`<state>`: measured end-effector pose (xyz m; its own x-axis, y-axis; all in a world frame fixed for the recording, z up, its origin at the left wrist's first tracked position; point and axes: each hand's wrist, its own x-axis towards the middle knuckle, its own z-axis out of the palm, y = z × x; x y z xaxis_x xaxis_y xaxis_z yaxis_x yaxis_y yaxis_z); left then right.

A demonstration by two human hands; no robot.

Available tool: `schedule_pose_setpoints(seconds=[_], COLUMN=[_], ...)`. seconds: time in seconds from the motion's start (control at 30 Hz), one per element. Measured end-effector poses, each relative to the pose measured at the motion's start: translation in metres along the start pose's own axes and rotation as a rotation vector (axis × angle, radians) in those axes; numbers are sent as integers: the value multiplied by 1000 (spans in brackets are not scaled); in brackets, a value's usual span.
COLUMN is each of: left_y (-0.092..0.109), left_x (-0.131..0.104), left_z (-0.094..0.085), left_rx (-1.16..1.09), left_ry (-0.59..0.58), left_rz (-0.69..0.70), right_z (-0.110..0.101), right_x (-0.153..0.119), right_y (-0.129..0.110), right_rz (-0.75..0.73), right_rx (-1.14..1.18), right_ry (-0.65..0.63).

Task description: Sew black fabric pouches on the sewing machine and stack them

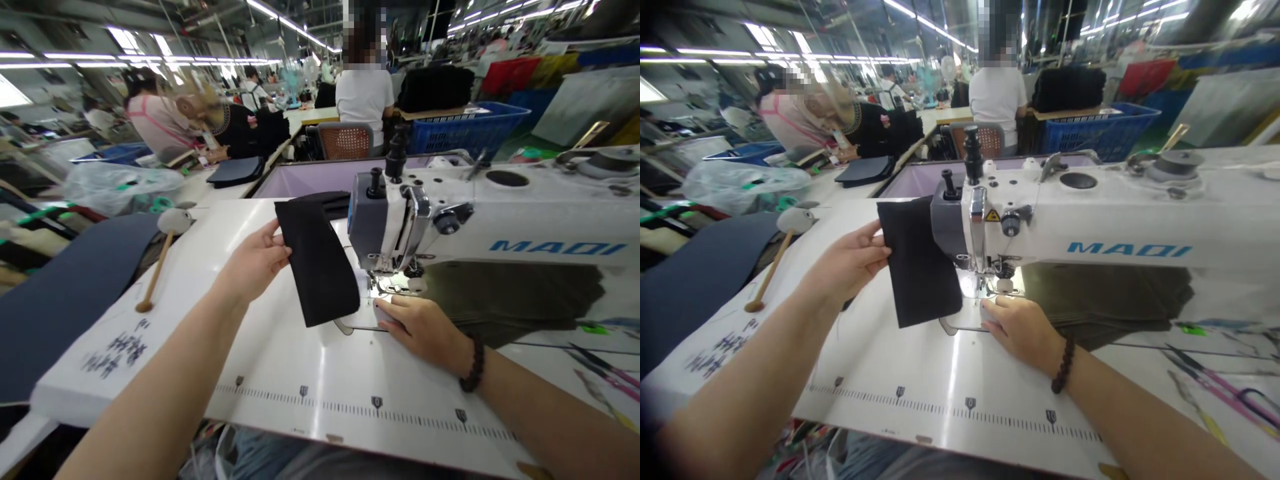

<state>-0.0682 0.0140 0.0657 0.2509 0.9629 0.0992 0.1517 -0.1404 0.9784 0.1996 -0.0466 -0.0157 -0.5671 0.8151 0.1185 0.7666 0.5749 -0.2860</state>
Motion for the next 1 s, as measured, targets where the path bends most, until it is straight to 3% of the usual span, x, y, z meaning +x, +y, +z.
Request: schedule_pose_setpoints(seconds=[0.07, 0.17, 0.2, 0.27, 0.33, 0.37, 0.47, 0.57, 0.83, 1.0], left_y=[-17, -42, -46, -48, -44, -42, -38, -40, -52, -55], left_x=[-7, -19, -24, -31, -35, -35, -28, -15, 0, 1], left_z=[5, 18, 25, 41, 60, 69, 89, 95, 89, 85], left_rx=[67, 608, 793, 1051, 1168, 1211, 1278, 1292, 1215, 1187], left_ry=[62, 163, 103, -185, -474, -531, -556, -561, -459, -470], left_rz=[-64, 9, 73, 218, 354, 412, 496, 495, 516, 531], right_z=[0, 1, 1, 1, 2, 2, 3, 4, 6, 8], right_x=[-1, -2, -2, -3, -4, -4, -5, -6, -1, -1], right_y=[1, 1, 1, 1, 2, 2, 4, 4, -1, -2], right_rz=[-10, -29, -34, -43, -55, -66, -104, -129, -55, -17], right_rx=[5, 16, 21, 35, 47, 51, 46, 12, -86, -79], right_ry=[7, 27, 37, 53, 58, 57, 63, 82, 73, 68])
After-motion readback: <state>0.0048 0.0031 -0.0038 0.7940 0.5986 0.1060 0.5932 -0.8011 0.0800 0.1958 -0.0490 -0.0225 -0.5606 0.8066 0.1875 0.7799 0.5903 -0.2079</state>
